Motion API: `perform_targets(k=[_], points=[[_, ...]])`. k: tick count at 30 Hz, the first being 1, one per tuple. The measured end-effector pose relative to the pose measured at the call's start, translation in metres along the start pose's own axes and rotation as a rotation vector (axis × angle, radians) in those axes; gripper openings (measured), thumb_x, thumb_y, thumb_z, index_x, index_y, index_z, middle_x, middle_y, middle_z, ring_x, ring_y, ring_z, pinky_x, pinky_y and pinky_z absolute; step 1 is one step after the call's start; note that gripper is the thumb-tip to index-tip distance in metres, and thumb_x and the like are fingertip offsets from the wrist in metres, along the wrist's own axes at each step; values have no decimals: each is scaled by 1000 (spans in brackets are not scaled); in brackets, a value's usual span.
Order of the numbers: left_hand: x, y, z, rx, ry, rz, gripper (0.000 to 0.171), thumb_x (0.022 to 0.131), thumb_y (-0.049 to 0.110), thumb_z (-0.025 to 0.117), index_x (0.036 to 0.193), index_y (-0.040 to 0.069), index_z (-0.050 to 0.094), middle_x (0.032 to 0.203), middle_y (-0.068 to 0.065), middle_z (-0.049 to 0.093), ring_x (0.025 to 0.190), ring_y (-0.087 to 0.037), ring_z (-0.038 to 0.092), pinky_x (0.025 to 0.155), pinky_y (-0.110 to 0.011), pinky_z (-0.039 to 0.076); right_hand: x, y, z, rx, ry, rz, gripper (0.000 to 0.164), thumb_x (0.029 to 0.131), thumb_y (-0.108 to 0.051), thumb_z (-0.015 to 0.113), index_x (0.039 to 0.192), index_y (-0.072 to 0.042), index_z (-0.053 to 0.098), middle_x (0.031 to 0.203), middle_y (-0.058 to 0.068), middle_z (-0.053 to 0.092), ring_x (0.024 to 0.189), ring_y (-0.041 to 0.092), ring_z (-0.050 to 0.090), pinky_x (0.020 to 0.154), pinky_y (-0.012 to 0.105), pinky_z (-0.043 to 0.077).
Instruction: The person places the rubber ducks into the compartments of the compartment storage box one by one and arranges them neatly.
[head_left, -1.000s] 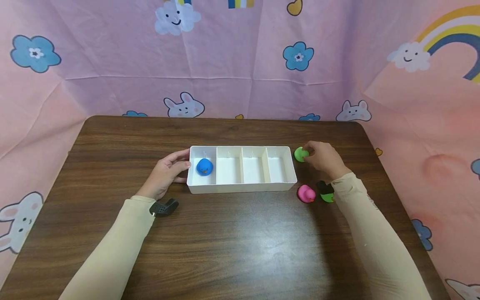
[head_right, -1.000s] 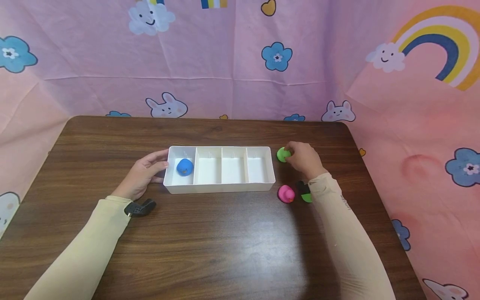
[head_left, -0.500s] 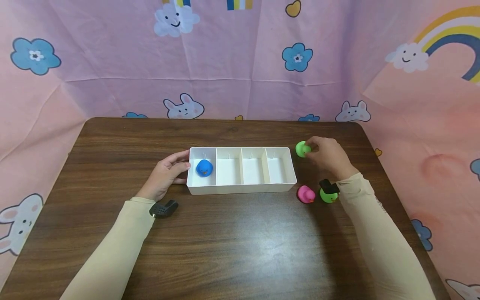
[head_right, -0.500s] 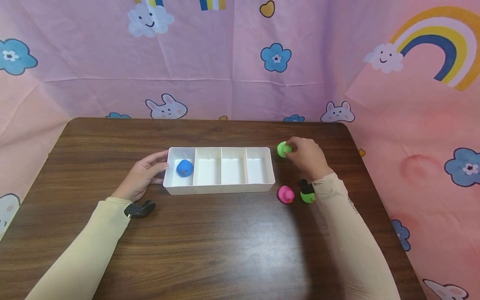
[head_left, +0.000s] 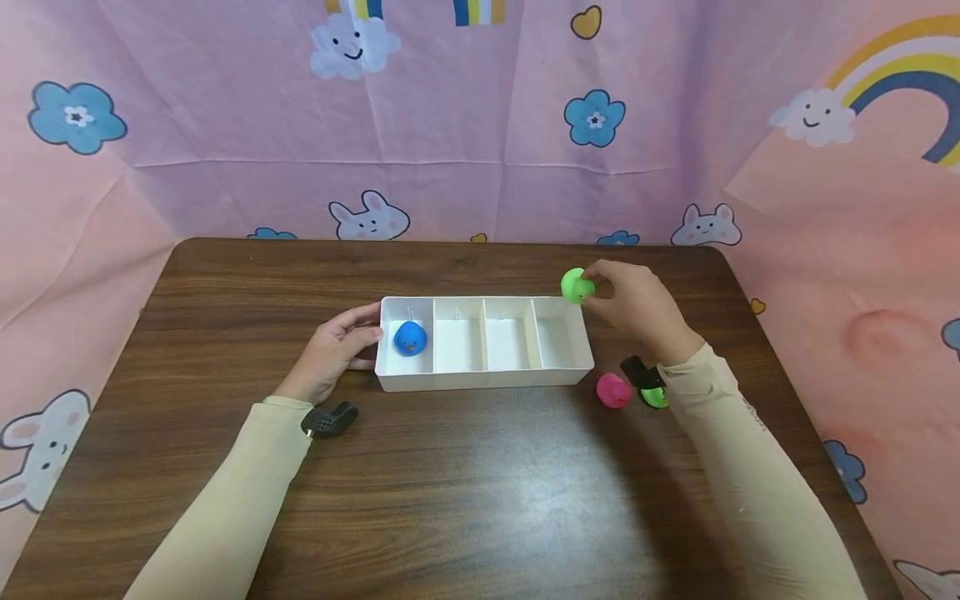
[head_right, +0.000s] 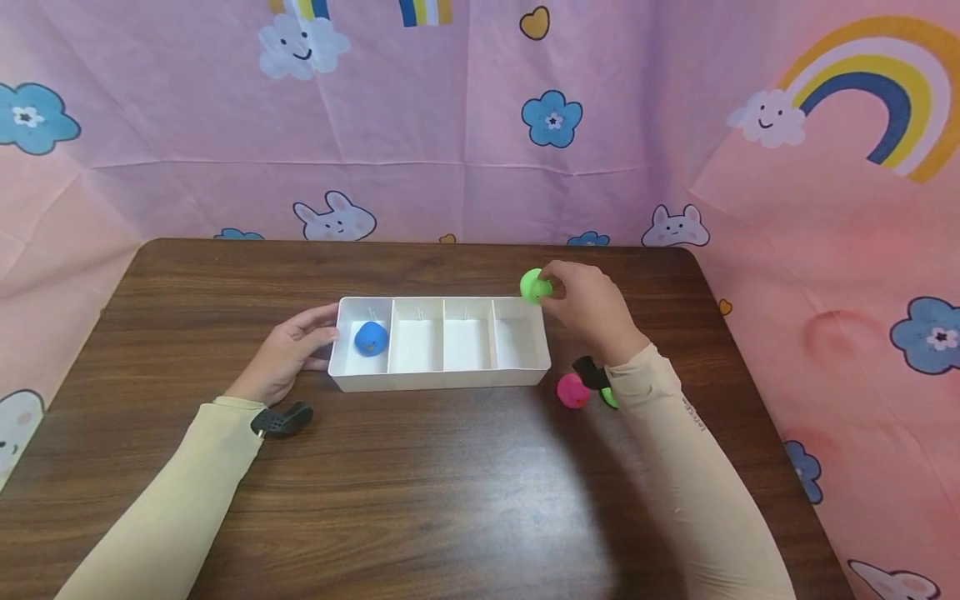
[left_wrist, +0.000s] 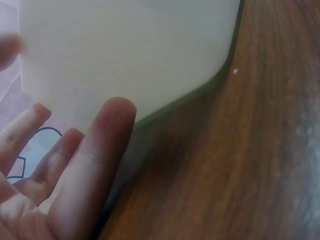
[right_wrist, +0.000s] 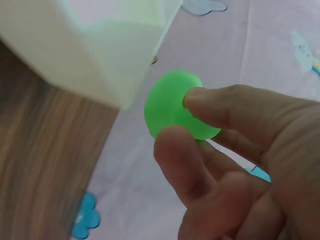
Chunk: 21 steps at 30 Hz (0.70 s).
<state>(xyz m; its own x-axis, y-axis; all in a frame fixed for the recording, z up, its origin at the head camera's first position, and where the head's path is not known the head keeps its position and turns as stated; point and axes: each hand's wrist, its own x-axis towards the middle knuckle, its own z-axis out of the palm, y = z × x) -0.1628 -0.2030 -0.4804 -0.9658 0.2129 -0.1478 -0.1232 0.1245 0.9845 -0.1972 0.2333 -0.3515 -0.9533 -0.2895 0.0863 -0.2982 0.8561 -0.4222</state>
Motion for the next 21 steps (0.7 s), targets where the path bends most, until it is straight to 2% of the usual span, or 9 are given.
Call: perform_targets(k=[6, 8, 16, 21], points=[[1, -1, 0, -11, -6, 3, 61, 103, 34, 65, 157, 13, 44, 154, -15, 49, 119, -19, 62, 83, -34, 62, 0, -24, 2, 10, -5, -35, 29, 91, -14, 80, 119, -9, 72, 117, 8, 74, 101, 26, 66, 86, 46, 54], [1, -1, 0, -11, -6, 3, 61, 103, 35, 65, 157, 13, 44, 154, -15, 49, 121, -21, 61, 83, -34, 62, -1, -31, 3, 10, -3, -54, 29, 91, -14, 80, 119, -9, 73, 117, 7, 74, 101, 26, 67, 85, 45, 55], [0, -1, 1, -3, 7, -2, 61, 103, 35, 65, 157, 14, 44, 154, -15, 49, 121, -22, 61, 83, -33, 62, 0, -60, 16, -8, -1, -142, 29, 91, -17, 81, 118, -12, 73, 110, 1, 74, 81, 20, 67, 70, 37, 54], [0, 0, 1, 1, 8, -4, 61, 103, 36, 65, 157, 14, 45, 153, -15, 49, 120, -20, 61, 83, -33, 62, 1, -75, 22, -14, 6, -197, 27, 90, -17, 81, 116, -13, 73, 108, -1, 74, 78, 17, 64, 67, 35, 52]])
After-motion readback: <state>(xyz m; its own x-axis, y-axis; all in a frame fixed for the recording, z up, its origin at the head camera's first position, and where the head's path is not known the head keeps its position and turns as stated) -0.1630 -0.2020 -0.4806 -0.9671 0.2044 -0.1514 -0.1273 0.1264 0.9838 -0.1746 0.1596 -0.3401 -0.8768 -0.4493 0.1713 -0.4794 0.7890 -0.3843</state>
